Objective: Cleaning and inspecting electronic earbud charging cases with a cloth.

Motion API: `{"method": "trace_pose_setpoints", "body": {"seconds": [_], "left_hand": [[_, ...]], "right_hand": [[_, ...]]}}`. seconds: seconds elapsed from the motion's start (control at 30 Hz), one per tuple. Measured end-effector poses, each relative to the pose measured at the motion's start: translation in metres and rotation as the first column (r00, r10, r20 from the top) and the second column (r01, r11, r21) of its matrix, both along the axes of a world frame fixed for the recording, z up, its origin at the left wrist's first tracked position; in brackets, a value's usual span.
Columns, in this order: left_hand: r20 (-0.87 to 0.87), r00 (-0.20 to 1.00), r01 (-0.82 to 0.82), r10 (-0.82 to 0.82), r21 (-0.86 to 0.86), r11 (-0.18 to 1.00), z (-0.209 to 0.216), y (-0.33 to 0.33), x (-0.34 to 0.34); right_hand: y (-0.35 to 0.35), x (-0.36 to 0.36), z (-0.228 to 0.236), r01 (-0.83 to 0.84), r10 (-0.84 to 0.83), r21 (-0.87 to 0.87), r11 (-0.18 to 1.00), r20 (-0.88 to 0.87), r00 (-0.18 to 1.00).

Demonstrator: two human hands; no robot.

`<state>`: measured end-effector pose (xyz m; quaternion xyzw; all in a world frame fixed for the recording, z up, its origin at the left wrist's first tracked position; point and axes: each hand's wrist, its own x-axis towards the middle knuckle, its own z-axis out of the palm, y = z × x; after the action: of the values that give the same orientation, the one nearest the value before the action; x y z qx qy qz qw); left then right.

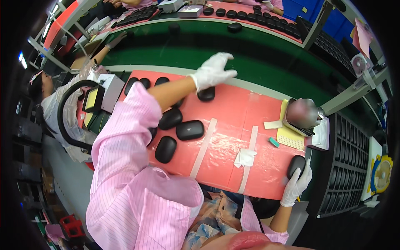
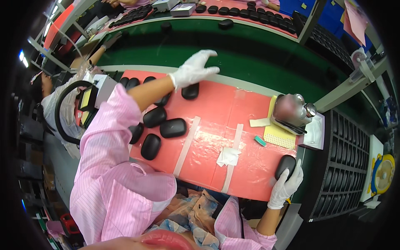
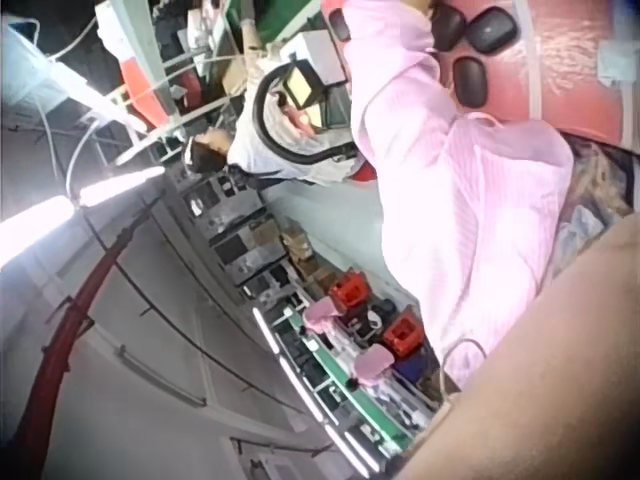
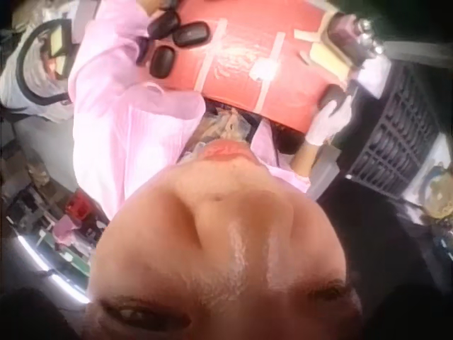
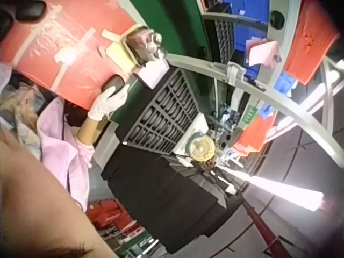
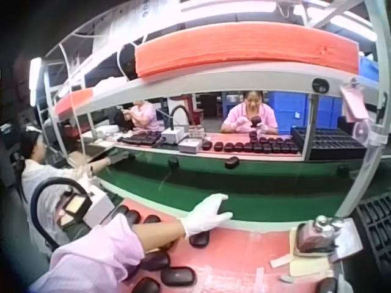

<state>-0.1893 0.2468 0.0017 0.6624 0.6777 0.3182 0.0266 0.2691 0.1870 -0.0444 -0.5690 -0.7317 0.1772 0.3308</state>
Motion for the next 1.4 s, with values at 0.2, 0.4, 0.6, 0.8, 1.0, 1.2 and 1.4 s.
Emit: {"method": "trace_pose_setpoints", "body": {"seconds": [0.2, 0.4, 0.6, 0.8, 1.0, 1.2, 1.4], "left_hand": [[-0.477, 0.84, -0.374, 0.258, -0.166, 0.912, -0.007, 0.149, -0.072], [-0.347, 0.785, -0.531, 0.513, 0.051, 0.846, -0.055, 0.249, -0.122], [-0.055, 0.801, -0.598, 0.596, -0.135, 0.79, -0.071, 0.275, -0.162], [0.254, 0.895, -0.374, 0.366, -0.018, 0.927, -0.03, 0.231, -0.099], [0.475, 0.879, 0.069, 0.04, -0.209, 0.975, 0.051, 0.076, -0.004], [0.356, 0.897, 0.363, -0.264, -0.25, 0.897, 0.083, -0.116, 0.107], [1.0, 0.002, 0.191, -0.03, 0.029, 0.981, 0.033, -0.199, 0.149]], "right_hand": [[-0.003, -0.007, -0.003, 0.17, -0.205, 0.235, 0.957, 0.129, 0.97], [-0.007, -0.007, -0.007, 0.158, -0.175, 0.184, 0.97, 0.078, 0.981], [-0.008, -0.008, -0.007, 0.159, -0.172, 0.119, 0.98, 0.114, 0.978], [-0.012, -0.011, -0.003, 0.184, -0.22, 0.221, 0.958, 0.151, 0.964], [-0.016, -0.018, 0.003, -0.088, 0.087, 0.413, 0.906, 0.021, 0.996], [-0.021, -0.126, 0.087, -0.533, 0.512, 0.403, 0.744, 0.17, 0.842], [-0.051, -0.144, 0.082, -0.602, 0.684, 0.327, 0.729, -0.313, 0.659]]}}
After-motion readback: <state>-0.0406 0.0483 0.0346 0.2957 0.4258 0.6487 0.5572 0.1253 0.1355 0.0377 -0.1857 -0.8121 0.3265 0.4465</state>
